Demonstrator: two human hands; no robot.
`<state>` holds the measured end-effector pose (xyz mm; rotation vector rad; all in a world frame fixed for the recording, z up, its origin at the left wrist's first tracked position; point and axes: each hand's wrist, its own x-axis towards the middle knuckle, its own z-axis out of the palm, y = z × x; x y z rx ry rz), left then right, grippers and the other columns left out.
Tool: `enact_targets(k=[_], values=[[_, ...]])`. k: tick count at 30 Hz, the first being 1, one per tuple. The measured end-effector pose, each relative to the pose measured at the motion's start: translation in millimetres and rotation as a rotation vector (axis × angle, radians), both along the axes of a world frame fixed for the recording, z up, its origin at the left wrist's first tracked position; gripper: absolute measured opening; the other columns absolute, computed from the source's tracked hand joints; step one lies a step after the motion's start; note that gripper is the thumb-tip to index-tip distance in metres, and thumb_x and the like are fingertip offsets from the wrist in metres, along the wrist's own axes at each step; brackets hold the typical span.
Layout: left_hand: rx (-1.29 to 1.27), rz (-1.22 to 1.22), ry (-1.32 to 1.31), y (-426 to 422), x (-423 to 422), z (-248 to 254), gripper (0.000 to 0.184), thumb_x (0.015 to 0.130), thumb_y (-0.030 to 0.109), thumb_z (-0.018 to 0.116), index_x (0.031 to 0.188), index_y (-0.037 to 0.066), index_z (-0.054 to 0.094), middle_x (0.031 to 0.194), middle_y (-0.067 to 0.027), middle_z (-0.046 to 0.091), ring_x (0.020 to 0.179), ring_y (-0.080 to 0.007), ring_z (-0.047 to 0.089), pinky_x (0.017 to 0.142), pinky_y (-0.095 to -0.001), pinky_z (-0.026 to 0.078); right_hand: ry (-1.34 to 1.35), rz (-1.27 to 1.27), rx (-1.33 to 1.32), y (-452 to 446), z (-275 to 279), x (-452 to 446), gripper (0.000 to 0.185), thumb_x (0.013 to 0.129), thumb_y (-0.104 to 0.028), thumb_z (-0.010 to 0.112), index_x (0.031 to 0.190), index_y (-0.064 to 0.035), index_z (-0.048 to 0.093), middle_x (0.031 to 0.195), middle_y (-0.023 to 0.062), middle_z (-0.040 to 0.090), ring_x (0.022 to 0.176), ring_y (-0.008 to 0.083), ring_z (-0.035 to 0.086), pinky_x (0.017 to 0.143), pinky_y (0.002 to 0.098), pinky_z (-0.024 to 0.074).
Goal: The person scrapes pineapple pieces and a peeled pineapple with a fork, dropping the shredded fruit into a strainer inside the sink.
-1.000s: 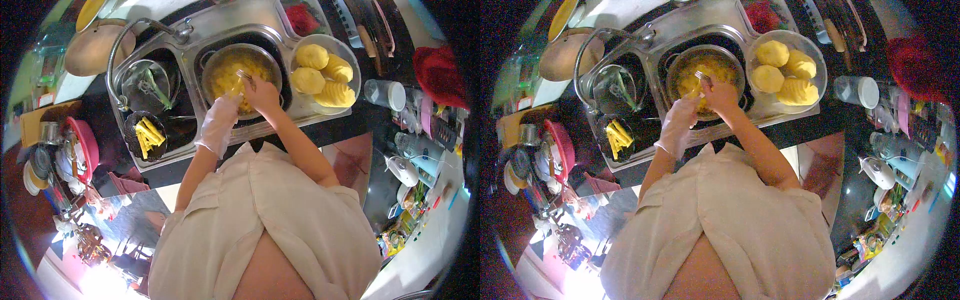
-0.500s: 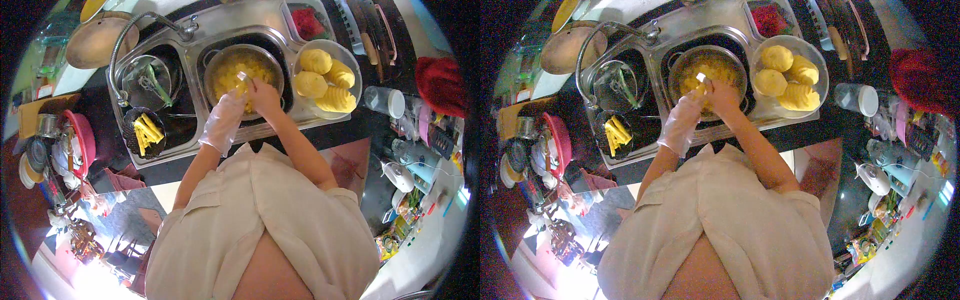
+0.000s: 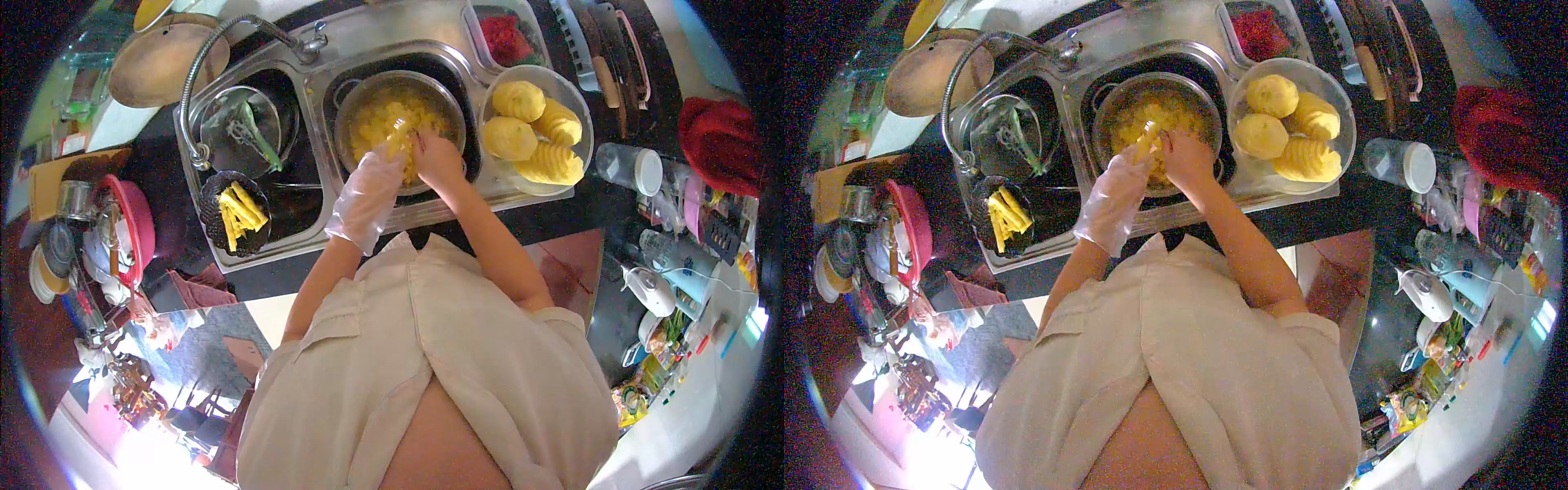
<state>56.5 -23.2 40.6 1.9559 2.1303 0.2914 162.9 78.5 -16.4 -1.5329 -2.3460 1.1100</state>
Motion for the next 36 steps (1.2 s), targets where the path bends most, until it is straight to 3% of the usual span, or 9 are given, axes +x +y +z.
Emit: enact_targets(k=[4,7,13,16,21,23,27,33,36], values=[[-0.168,0.135,-0.334,16,0,11,0.037,0.084,0.009,0.051,0.122,0.006,0.052,0.113,-0.0117,0.058,0.103,-0.0255,0.056,0.085,-0.0328,0.051,0.135,0.151,0.154,-24,4,-4,0.026,0.093,-0.028,0.047,0.097,-0.0057,0.060,0.084,0.0228,0.064,0.080,0.0416,0.062,0.069,0.0506,0.0473],[0.003,-0.068,0.162,0,-8,6,0.039,0.085,0.010,0.052,0.123,0.006,0.051,0.114,-0.0110,0.058,0.102,-0.0257,0.057,0.085,-0.0336,0.050,0.038,-0.154,-0.074,2,-8,6,0.032,0.095,-0.032,0.045,0.094,-0.0040,0.059,0.083,0.0236,0.063,0.079,0.0425,0.061,0.068,0.0506,0.0459],[0.146,0.351,-1.037,-10,-3,-18,0.021,0.087,0.011,0.049,0.105,0.005,0.057,0.100,-0.0192,0.058,0.096,-0.0345,0.056,0.082,-0.0400,0.048,0.045,0.060,0.007,-1,7,-1,0.027,0.094,-0.031,0.046,0.099,-0.0085,0.058,0.081,0.0226,0.064,0.074,0.0425,0.062,0.067,0.0527,0.0486],[-0.061,0.087,-0.178,8,-1,0,0.023,0.091,0.020,0.048,0.106,0.005,0.057,0.094,-0.0193,0.059,0.091,-0.0339,0.058,0.079,-0.0409,0.049,0.058,0.107,0.035,-13,10,-4,0.025,0.093,-0.031,0.046,0.096,-0.0087,0.058,0.080,0.0208,0.065,0.073,0.0421,0.063,0.066,0.0521,0.0492],[-0.521,0.730,-0.935,7,-11,-24,0.028,0.087,0.030,0.053,0.095,0.004,0.060,0.086,-0.0144,0.063,0.073,-0.0305,0.060,0.062,-0.0399,0.047,0.030,0.243,0.058,-26,7,4,0.022,0.091,-0.026,0.048,0.096,-0.0060,0.056,0.073,0.0226,0.062,0.070,0.0433,0.060,0.064,0.0540,0.0458],[-0.140,0.317,-0.568,3,-25,-44,0.025,0.086,0.028,0.054,0.090,0.004,0.060,0.078,-0.0122,0.061,0.065,-0.0260,0.058,0.056,-0.0372,0.044,0.074,0.167,-0.035,-18,5,7,0.023,0.091,-0.025,0.049,0.094,-0.0039,0.057,0.074,0.0239,0.062,0.071,0.0431,0.060,0.065,0.0536,0.0460],[-0.151,0.521,-1.121,-5,-12,-39,0.012,0.084,0.018,0.056,0.080,0.007,0.059,0.062,-0.0014,0.049,0.052,-0.0110,0.050,0.045,-0.0274,0.035,0.107,0.102,-0.013,-22,-1,0,0.024,0.091,-0.025,0.049,0.095,-0.0032,0.058,0.076,0.0246,0.062,0.073,0.0431,0.060,0.065,0.0532,0.0458],[-0.076,0.463,-1.339,-12,-17,-29,0.011,0.084,0.019,0.060,0.082,0.008,0.060,0.073,-0.0012,0.058,0.055,-0.0075,0.050,0.047,-0.0221,0.036,0.153,0.057,-0.268,-5,3,14,0.031,0.093,-0.029,0.049,0.095,-0.0009,0.061,0.082,0.0240,0.063,0.076,0.0431,0.060,0.068,0.0485,0.0465],[-0.376,0.847,-1.764,-6,-25,-16,0.020,0.085,0.023,0.062,0.092,0.004,0.063,0.075,-0.0046,0.060,0.053,-0.0087,0.051,0.045,-0.0215,0.037,0.186,-0.034,-0.131,12,-10,10,0.034,0.093,-0.031,0.049,0.094,0.0000,0.061,0.086,0.0237,0.063,0.081,0.0424,0.060,0.071,0.0462,0.0466]])
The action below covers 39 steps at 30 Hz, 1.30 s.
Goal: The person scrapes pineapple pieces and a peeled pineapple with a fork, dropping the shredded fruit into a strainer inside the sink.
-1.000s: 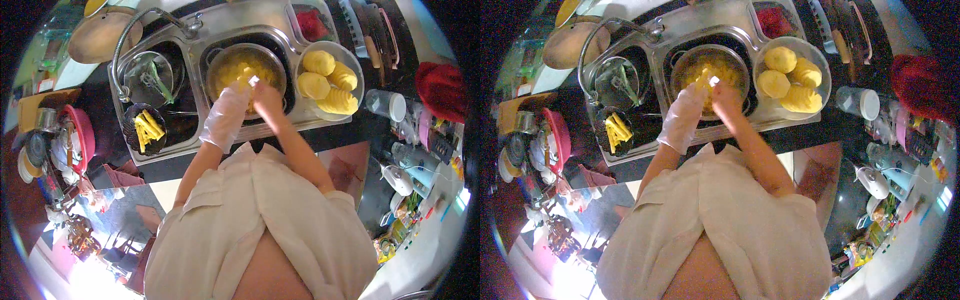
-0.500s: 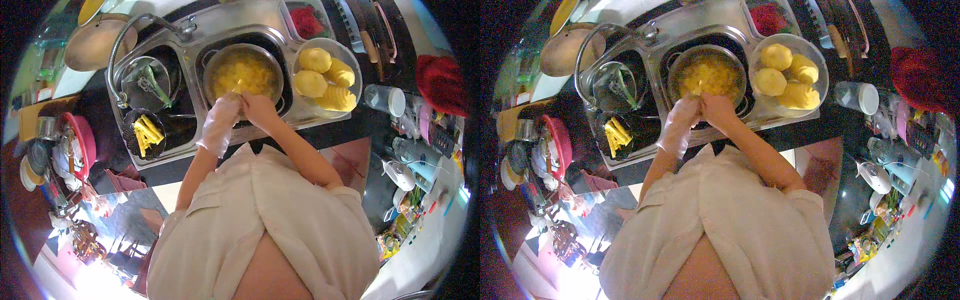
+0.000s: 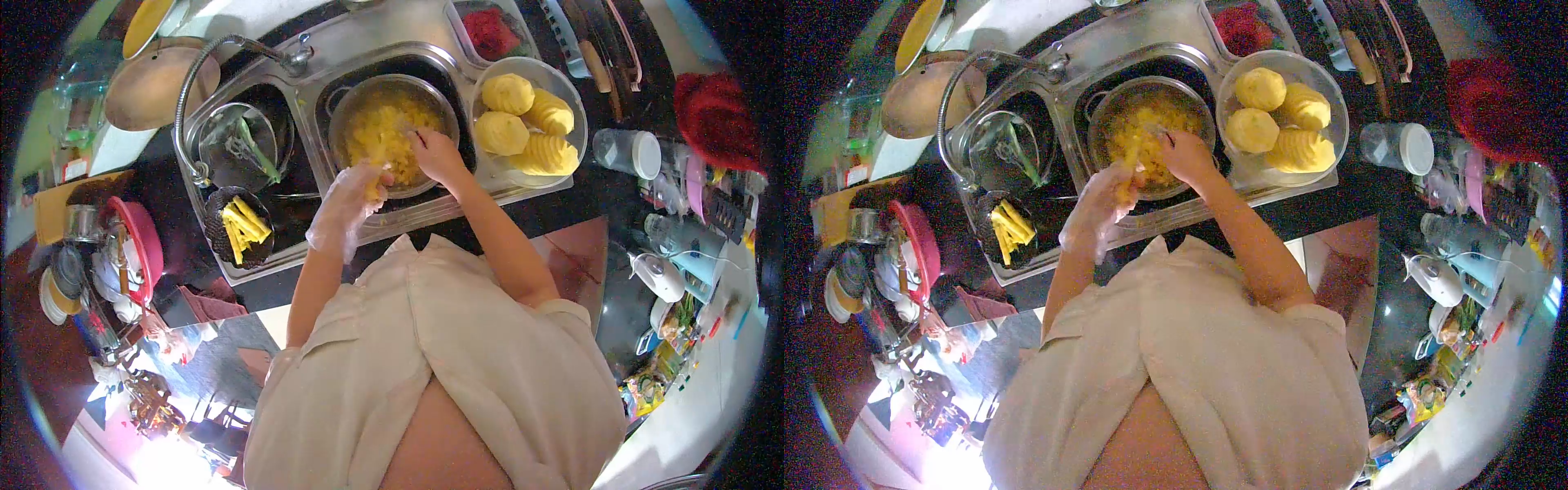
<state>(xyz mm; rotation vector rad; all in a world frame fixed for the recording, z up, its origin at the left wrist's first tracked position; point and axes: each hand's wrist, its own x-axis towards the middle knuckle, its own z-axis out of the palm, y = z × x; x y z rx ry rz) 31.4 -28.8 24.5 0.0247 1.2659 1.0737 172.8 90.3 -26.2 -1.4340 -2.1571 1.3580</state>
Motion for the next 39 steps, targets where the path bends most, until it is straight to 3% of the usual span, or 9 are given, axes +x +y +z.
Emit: enact_targets(k=[9,18,21,24,27,30,33,36,39], values=[[-0.089,0.042,0.148,4,1,-2,0.031,0.083,0.038,0.065,0.089,0.008,0.061,0.067,-0.0019,0.056,0.045,-0.0088,0.047,0.036,-0.0199,0.034,-0.046,0.098,0.026,-3,7,-16,0.037,0.093,-0.037,0.044,0.098,-0.0055,0.064,0.092,0.0214,0.066,0.084,0.0417,0.062,0.074,0.0517,0.0489],[-0.108,0.074,0.163,0,-7,-16,0.014,0.082,0.023,0.063,0.087,0.010,0.061,0.058,0.0040,0.044,0.043,-0.0052,0.036,0.037,-0.0208,0.025,-0.091,0.180,0.133,-35,14,-10,0.031,0.094,-0.030,0.045,0.089,-0.0038,0.060,0.079,0.0233,0.063,0.075,0.0418,0.060,0.068,0.0521,0.0457],[0.217,-0.154,0.416,-8,-11,-29,0.014,0.083,0.023,0.063,0.082,0.010,0.057,0.058,0.0038,0.043,0.043,-0.0049,0.035,0.038,-0.0200,0.023,-0.140,0.180,0.139,-26,21,-7,0.029,0.094,-0.029,0.045,0.089,-0.0040,0.060,0.079,0.0224,0.063,0.074,0.0415,0.060,0.067,0.0518,0.0459],[0.418,-0.278,0.788,6,-14,-26,0.012,0.084,0.021,0.061,0.083,0.009,0.058,0.058,0.0029,0.044,0.044,-0.0061,0.039,0.038,-0.0215,0.026,-0.110,0.031,0.210,-20,16,-20,0.029,0.093,-0.029,0.045,0.087,-0.0047,0.060,0.078,0.0222,0.063,0.073,0.0409,0.061,0.066,0.0514,0.0462],[-0.136,-0.005,0.229,3,-18,-29,0.013,0.087,0.020,0.058,0.087,0.007,0.061,0.059,0.0039,0.044,0.046,-0.0064,0.042,0.040,-0.0232,0.029,-0.117,0.002,0.057,-12,25,-19,0.029,0.093,-0.030,0.045,0.087,-0.0055,0.060,0.078,0.0218,0.063,0.074,0.0405,0.061,0.067,0.0515,0.0466],[0.316,-0.577,1.052,-5,-16,-53,0.011,0.085,0.016,0.058,0.084,0.006,0.060,0.058,-0.0016,0.050,0.049,-0.0144,0.050,0.043,-0.0295,0.037,-0.152,0.107,0.146,-11,18,-24,0.034,0.093,-0.034,0.043,0.092,-0.0048,0.061,0.079,0.0212,0.065,0.073,0.0406,0.064,0.066,0.0519,0.0497],[0.465,-0.574,1.172,9,-7,-36,0.011,0.082,0.015,0.059,0.082,0.004,0.058,0.062,-0.0116,0.057,0.058,-0.0272,0.057,0.049,-0.0369,0.044,-0.159,0.238,0.195,-20,20,-29,0.032,0.092,-0.032,0.045,0.092,-0.0039,0.060,0.080,0.0217,0.065,0.075,0.0405,0.064,0.066,0.0522,0.0497],[-0.081,-0.294,0.488,8,-3,-32,0.023,0.085,0.028,0.059,0.095,0.008,0.063,0.057,-0.0011,0.050,0.046,-0.0122,0.050,0.040,-0.0290,0.038,-0.185,0.248,0.123,-28,26,-25,0.029,0.090,-0.028,0.046,0.092,-0.0031,0.060,0.081,0.0219,0.065,0.075,0.0402,0.064,0.066,0.0522,0.0497],[0.267,-0.559,1.003,2,-3,-46,0.019,0.083,0.022,0.058,0.093,0.007,0.064,0.062,-0.0071,0.057,0.054,-0.0220,0.058,0.048,-0.0346,0.046,-0.165,0.267,0.129,-35,27,-16,0.026,0.090,-0.025,0.046,0.092,-0.0026,0.059,0.082,0.0217,0.065,0.076,0.0400,0.064,0.067,0.0524,0.0496]])
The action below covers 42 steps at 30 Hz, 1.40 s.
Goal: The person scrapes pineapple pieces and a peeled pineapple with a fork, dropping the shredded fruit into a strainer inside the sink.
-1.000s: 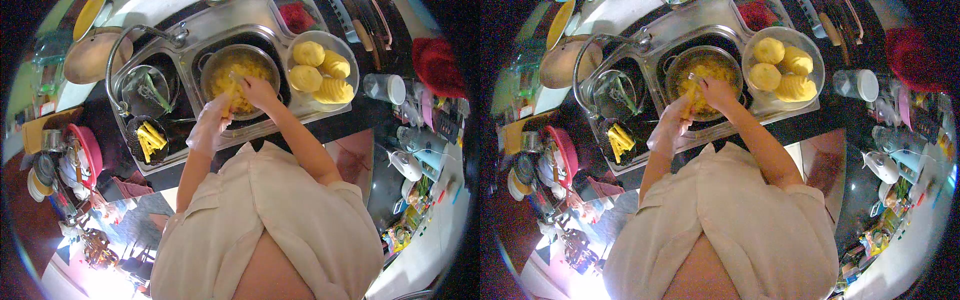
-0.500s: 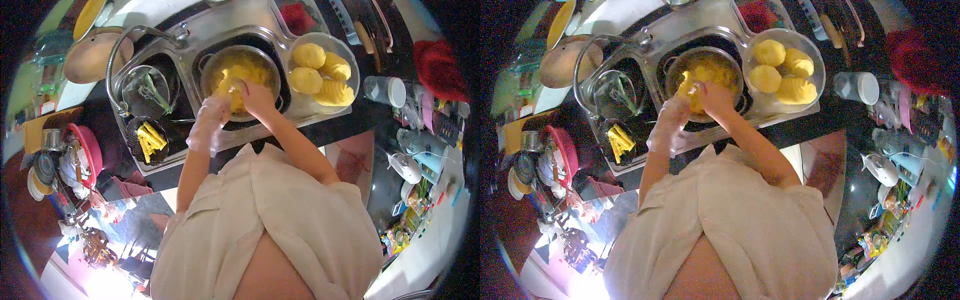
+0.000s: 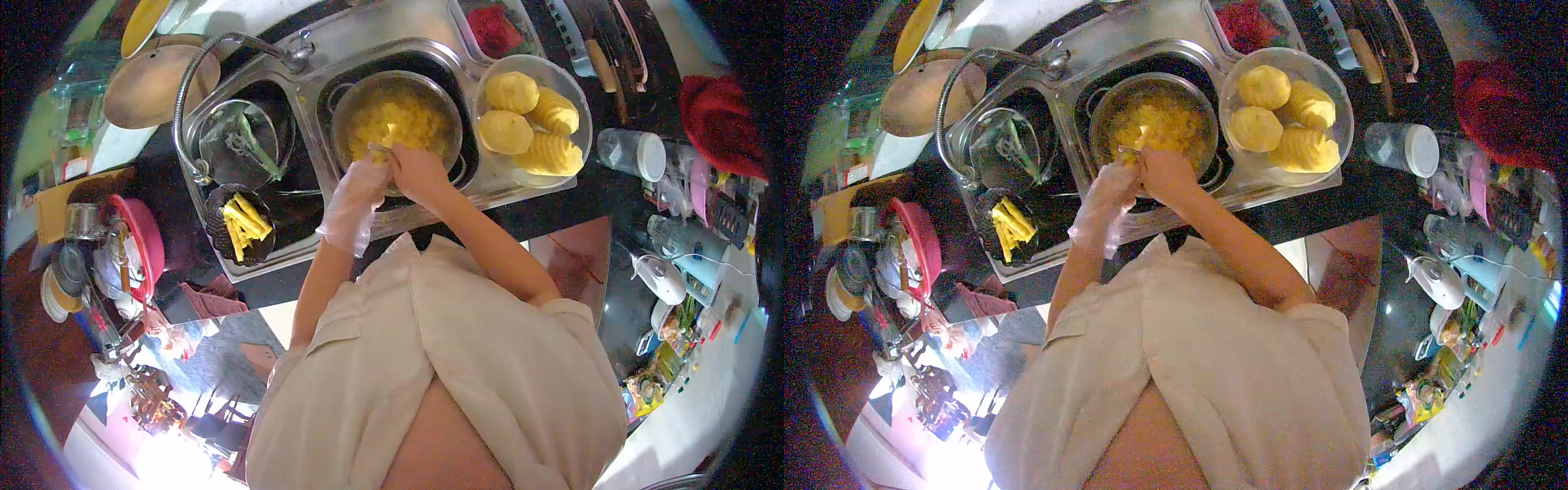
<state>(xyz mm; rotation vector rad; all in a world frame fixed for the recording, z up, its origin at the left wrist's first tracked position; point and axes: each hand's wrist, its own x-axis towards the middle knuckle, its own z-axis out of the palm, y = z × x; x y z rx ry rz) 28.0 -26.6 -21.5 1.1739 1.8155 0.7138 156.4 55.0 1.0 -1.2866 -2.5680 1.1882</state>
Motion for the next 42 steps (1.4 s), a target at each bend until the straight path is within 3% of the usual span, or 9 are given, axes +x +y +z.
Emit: enact_targets(k=[3,6,9,12,18,24,26,32,42], values=[[-0.252,0.170,-0.226,2,10,29,0.014,0.084,0.021,0.058,0.079,0.008,0.058,0.059,0.0066,0.043,0.048,-0.0044,0.038,0.041,-0.0234,0.026,-0.025,0.019,-0.036,-2,7,3,0.026,0.090,-0.023,0.044,0.089,-0.0023,0.059,0.081,0.0217,0.065,0.076,0.0400,0.064,0.068,0.0526,0.0496],[-0.025,0.277,-0.532,-9,5,-3,0.014,0.084,0.023,0.060,0.081,0.009,0.058,0.058,0.0076,0.042,0.046,-0.0047,0.036,0.040,-0.0232,0.025,-0.029,0.012,-0.008,-5,7,5,0.023,0.088,-0.022,0.046,0.090,-0.0021,0.058,0.082,0.0220,0.066,0.076,0.0399,0.065,0.067,0.0514,0.0505],[0.177,-0.095,-0.654,-16,-8,-41,0.016,0.085,0.025,0.061,0.087,0.010,0.057,0.059,0.0073,0.043,0.047,-0.0042,0.036,0.041,-0.0229,0.025,-0.053,0.063,0.077,-9,-5,9,0.019,0.089,-0.021,0.047,0.091,-0.0016,0.050,0.067,0.0222,0.061,0.065,0.0421,0.061,0.060,0.0536,0.0467],[-0.340,0.290,-0.500,2,18,23,0.018,0.084,0.023,0.061,0.091,0.007,0.057,0.060,0.0068,0.044,0.048,-0.0050,0.038,0.041,-0.0231,0.025,-0.032,0.048,0.104,-11,-10,11,0.018,0.088,-0.019,0.048,0.091,-0.0009,0.049,0.066,0.0224,0.061,0.065,0.0416,0.062,0.059,0.0531,0.0472],[0.217,0.274,-0.255,-17,26,3,0.024,0.084,0.026,0.065,0.096,0.006,0.060,0.059,0.0047,0.046,0.050,-0.0106,0.045,0.042,-0.0274,0.033,-0.054,0.053,0.074,-16,-9,11,0.020,0.089,-0.021,0.046,0.090,-0.0017,0.051,0.069,0.0229,0.062,0.066,0.0420,0.062,0.061,0.0536,0.0473],[-0.589,0.395,-0.426,9,3,36,0.024,0.085,0.027,0.064,0.099,0.007,0.063,0.059,-0.0010,0.048,0.046,-0.0144,0.047,0.043,-0.0291,0.040,0.174,-0.180,-0.024,-3,-18,7,0.031,0.092,-0.030,0.043,0.095,-0.0034,0.060,0.079,0.0221,0.065,0.070,0.0417,0.063,0.065,0.0522,0.0501],[-0.070,0.416,-0.755,-3,4,42,0.034,0.087,0.041,0.061,0.092,0.008,0.065,0.056,-0.0022,0.048,0.043,-0.0126,0.045,0.040,-0.0260,0.035,0.054,-0.196,-0.034,20,-14,5,0.036,0.094,-0.035,0.042,0.095,-0.0044,0.060,0.081,0.0218,0.065,0.073,0.0425,0.063,0.067,0.0538,0.0486],[-0.342,0.738,-0.672,19,10,79,0.029,0.088,0.035,0.061,0.101,0.009,0.066,0.071,0.0040,0.055,0.050,-0.0021,0.046,0.038,-0.0150,0.035,0.092,-0.227,0.018,28,-15,0,0.025,0.092,-0.029,0.047,0.093,-0.0064,0.058,0.076,0.0232,0.062,0.071,0.0425,0.061,0.065,0.0525,0.0468],[-0.085,0.910,-1.024,18,15,16,0.034,0.090,0.039,0.056,0.102,0.007,0.060,0.077,-0.0004,0.061,0.051,-0.0099,0.055,0.036,-0.0212,0.040,0.036,-0.089,-0.012,-17,-4,-10,0.026,0.092,-0.029,0.047,0.093,-0.0044,0.056,0.075,0.0228,0.062,0.070,0.0415,0.061,0.064,0.0537,0.0460]])
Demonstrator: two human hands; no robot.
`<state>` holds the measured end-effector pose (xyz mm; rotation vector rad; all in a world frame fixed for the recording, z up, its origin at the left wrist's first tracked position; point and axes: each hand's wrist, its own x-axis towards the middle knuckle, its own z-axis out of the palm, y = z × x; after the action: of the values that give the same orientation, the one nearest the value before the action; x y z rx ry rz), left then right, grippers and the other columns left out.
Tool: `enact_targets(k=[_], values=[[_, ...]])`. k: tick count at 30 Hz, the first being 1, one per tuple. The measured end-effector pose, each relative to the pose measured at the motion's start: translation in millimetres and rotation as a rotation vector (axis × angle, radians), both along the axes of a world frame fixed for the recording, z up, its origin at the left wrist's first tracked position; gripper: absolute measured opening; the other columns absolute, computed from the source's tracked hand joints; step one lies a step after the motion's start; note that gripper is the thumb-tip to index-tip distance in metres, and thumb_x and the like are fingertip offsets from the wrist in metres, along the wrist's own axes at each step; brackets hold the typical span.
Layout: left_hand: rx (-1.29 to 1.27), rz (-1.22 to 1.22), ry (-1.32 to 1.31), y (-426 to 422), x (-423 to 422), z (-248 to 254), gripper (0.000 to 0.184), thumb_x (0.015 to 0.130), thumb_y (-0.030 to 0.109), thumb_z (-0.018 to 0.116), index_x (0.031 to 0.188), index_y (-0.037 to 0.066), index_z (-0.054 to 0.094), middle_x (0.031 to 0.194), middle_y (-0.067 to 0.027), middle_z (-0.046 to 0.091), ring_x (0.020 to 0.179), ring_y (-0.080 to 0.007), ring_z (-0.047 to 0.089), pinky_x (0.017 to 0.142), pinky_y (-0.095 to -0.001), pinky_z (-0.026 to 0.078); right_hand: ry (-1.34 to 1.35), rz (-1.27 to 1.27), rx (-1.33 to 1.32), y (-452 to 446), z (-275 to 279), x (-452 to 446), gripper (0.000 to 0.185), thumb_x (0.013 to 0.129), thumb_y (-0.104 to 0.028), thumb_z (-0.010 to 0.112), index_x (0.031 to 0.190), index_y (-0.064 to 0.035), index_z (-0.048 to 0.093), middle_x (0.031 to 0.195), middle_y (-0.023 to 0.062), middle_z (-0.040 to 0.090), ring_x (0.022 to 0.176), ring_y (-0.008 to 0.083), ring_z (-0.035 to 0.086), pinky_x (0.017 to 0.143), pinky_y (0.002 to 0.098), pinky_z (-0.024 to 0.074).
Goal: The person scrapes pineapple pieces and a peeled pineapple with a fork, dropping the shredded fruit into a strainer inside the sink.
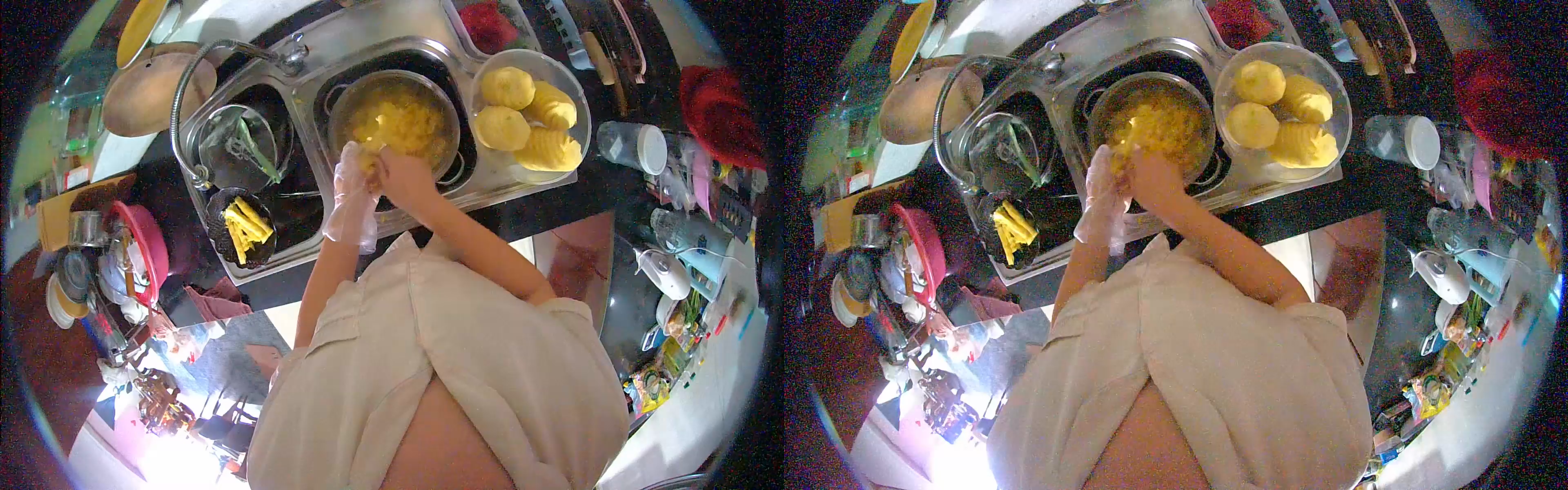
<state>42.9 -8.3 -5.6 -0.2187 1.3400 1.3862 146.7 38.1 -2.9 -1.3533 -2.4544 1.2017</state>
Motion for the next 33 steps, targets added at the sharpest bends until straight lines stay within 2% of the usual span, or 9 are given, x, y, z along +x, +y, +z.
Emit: enact_targets(k=[2,9,12,14,17,21,27,30,33], values=[[0.005,0.290,-0.176,12,6,1,0.037,0.092,0.042,0.051,0.102,0.008,0.058,0.080,-0.0025,0.062,0.057,-0.0140,0.058,0.042,-0.0265,0.045,0.054,0.031,-0.007,-10,9,-1,0.026,0.093,-0.028,0.046,0.092,-0.0042,0.057,0.075,0.0230,0.062,0.072,0.0417,0.061,0.067,0.0537,0.0468],[0.103,0.094,-0.002,-10,7,-15,0.036,0.095,0.045,0.049,0.106,0.013,0.057,0.072,-0.0008,0.057,0.050,-0.0071,0.047,0.039,-0.0202,0.036,0.035,-0.034,-0.018,18,0,2,0.028,0.092,-0.028,0.047,0.096,-0.0047,0.062,0.080,0.0236,0.064,0.076,0.0421,0.062,0.070,0.0519,0.0481],[-0.009,0.199,-0.072,-8,5,-17,0.032,0.092,0.043,0.050,0.090,0.013,0.057,0.073,-0.0007,0.058,0.051,-0.0108,0.050,0.042,-0.0247,0.044,-0.054,0.127,-0.110,4,4,2,0.029,0.092,-0.028,0.047,0.100,-0.0049,0.062,0.083,0.0231,0.064,0.080,0.0410,0.062,0.072,0.0509,0.0482],[0.123,0.058,-0.229,-28,0,-13,0.027,0.091,0.039,0.054,0.092,0.013,0.058,0.069,0.0007,0.057,0.045,-0.0074,0.046,0.036,-0.0202,0.039,0.023,-0.089,-0.116,18,-10,8,0.029,0.092,-0.028,0.047,0.098,-0.0045,0.061,0.082,0.0229,0.064,0.080,0.0403,0.062,0.072,0.0509,0.0480],[0.187,0.109,-0.452,-28,4,-11,0.024,0.091,0.035,0.055,0.094,0.011,0.058,0.069,0.0000,0.059,0.044,-0.0072,0.048,0.035,-0.0180,0.037,0.008,0.030,-0.009,15,-16,10,0.030,0.088,-0.027,0.049,0.107,-0.0067,0.060,0.087,0.0212,0.066,0.078,0.0415,0.063,0.068,0.0524,0.0502],[0.118,0.010,-0.240,-22,-3,-9,0.021,0.091,0.031,0.055,0.094,0.011,0.058,0.070,-0.0003,0.060,0.045,-0.0066,0.049,0.036,-0.0175,0.039,0.006,0.081,-0.009,1,-6,11,0.027,0.088,-0.027,0.049,0.100,-0.0056,0.060,0.083,0.0208,0.065,0.075,0.0419,0.063,0.066,0.0528,0.0501],[0.023,0.112,-0.515,-20,-3,-1,0.022,0.092,0.032,0.054,0.096,0.010,0.059,0.077,-0.0011,0.063,0.047,-0.0072,0.053,0.036,-0.0161,0.041,0.009,0.031,-0.042,17,1,9,0.029,0.092,-0.029,0.047,0.093,-0.0037,0.059,0.084,0.0217,0.065,0.078,0.0416,0.061,0.070,0.0504,0.0474],[0.032,0.077,-0.241,-17,-1,-5,0.025,0.092,0.034,0.054,0.098,0.010,0.059,0.077,-0.0008,0.063,0.046,-0.0062,0.051,0.034,-0.0155,0.038,-0.039,0.202,-0.140,14,5,19,0.031,0.092,-0.031,0.049,0.098,-0.0034,0.061,0.088,0.0208,0.065,0.081,0.0388,0.062,0.071,0.0477,0.0483],[-0.023,-0.152,0.105,-22,-10,3,0.017,0.090,0.028,0.060,0.093,0.012,0.055,0.069,-0.0014,0.052,0.049,-0.0075,0.046,0.034,-0.0178,0.033,0.275,0.353,-0.328,30,-2,36,0.037,0.088,-0.037,0.052,0.102,-0.0044,0.064,0.091,0.0197,0.067,0.081,0.0391,0.064,0.073,0.0469,0.0513]])
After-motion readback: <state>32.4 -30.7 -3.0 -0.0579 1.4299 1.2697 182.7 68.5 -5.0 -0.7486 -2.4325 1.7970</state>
